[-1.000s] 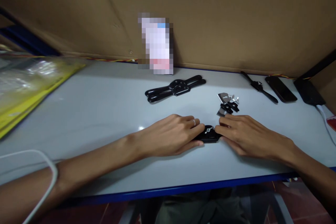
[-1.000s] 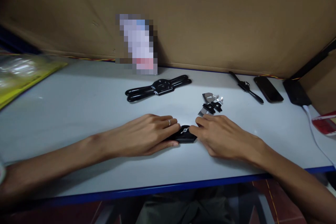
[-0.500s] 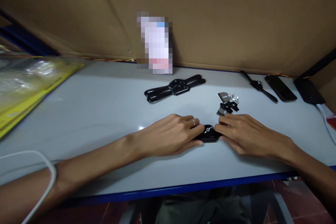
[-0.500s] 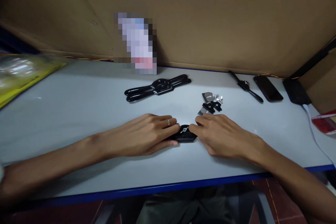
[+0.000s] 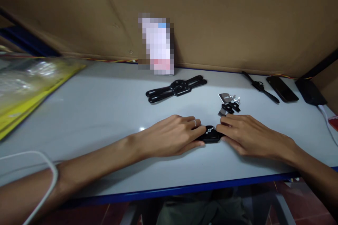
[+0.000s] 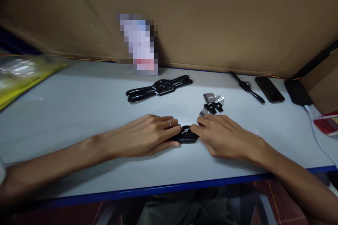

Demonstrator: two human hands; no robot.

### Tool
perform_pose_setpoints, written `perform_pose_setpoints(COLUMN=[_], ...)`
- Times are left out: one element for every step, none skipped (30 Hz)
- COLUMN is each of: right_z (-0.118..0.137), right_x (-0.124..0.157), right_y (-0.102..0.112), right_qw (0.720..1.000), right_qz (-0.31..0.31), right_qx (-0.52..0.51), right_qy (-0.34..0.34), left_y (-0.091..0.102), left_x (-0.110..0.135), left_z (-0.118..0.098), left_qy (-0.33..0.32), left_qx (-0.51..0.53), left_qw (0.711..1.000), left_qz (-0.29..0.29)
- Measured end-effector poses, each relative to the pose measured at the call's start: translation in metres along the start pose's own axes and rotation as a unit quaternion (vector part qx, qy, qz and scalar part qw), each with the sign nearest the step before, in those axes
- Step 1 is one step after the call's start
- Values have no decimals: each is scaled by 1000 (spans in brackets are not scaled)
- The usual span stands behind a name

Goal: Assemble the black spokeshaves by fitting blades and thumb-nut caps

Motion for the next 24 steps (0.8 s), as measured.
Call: perform_pose_setpoints(right_z=[0,0,0,0,0,0,0,0,-1,-1,-1,-1,-1,-1,-1,-1,-1,-1,-1,-1,-1,-1,-1,-1], right_x=[0,0,0,0,0,0,0,0,0,1,1,1,1,1,1,1,1,1,1,1,1,1,1,1], right_y=[0,-1,-1,-1,-2,-2,-2,-2,-2,-2,-1,-2,-2,-2,-2,-2,-3,-3,-3,-3,-3,-2,-2,-2], right_qw=[1000,1000,1000,1000,1000,1000,1000,1000,1000,1000,1000,1000,1000,1000,1000,1000,1000,1000,1000,1000,1000,1000,1000,1000], right_qz=[1,2,3,5,6,7,7,7,7,7,8,9,10,10,9,10,11,11,11,11,10,8,7,6], right_qx=[1,1,2,2,3,4,5,6,7,6,4,2,0,-1,-1,-1,0,0,0,1,1,1,0,-3], right_qy=[-1,-2,-3,-4,-4,-4,-3,-3,-4,-4,-5,-7,-8,-9,-10,-12,-13,-14,-13,-14,-14,-14,-15,-15], left_y=[-1,-1,-1,-1,-1,-1,-1,-1,-1,-1,-1,-1,-1,-1,-1,0,1,1,2,2,2,2,2,2], left_x=[0,0,0,0,-1,-1,-1,-1,-1,-1,-1,-1,0,0,0,1,1,1,1,0,0,0,0,0], left_z=[0,0,0,-1,-1,-1,-1,-1,-1,-1,0,1,2,3,5,6,7,8,8,8,8,7,7,7], left_qy=[-1,0,-1,0,-1,-1,-1,-1,-2,-1,0,2,4,7,10,13,16,17,17,17,17,18,20,23], left_qx=[-3,-6,-7,-9,-11,-13,-14,-15,-15,-14,-13,-11,-6,3,16,30,43,52,55,53,49,44,40,35], left_qw=[1000,1000,1000,1000,1000,1000,1000,1000,1000,1000,1000,1000,1000,1000,1000,999,999,998,998,998,999,999,999,999], left_qz=[3,5,6,7,7,7,7,8,8,9,10,11,13,15,18,18,17,16,14,12,11,9,10,10])
Point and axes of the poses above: each hand's wrist, its own x-axis away from the middle knuckle, its own y-axis out of the back of the hand, z = x × y, the point moved 10 cm from there along -x, towards the middle knuckle, and after that the axes turned 3 degrees about -z, right-handed, at the moved point
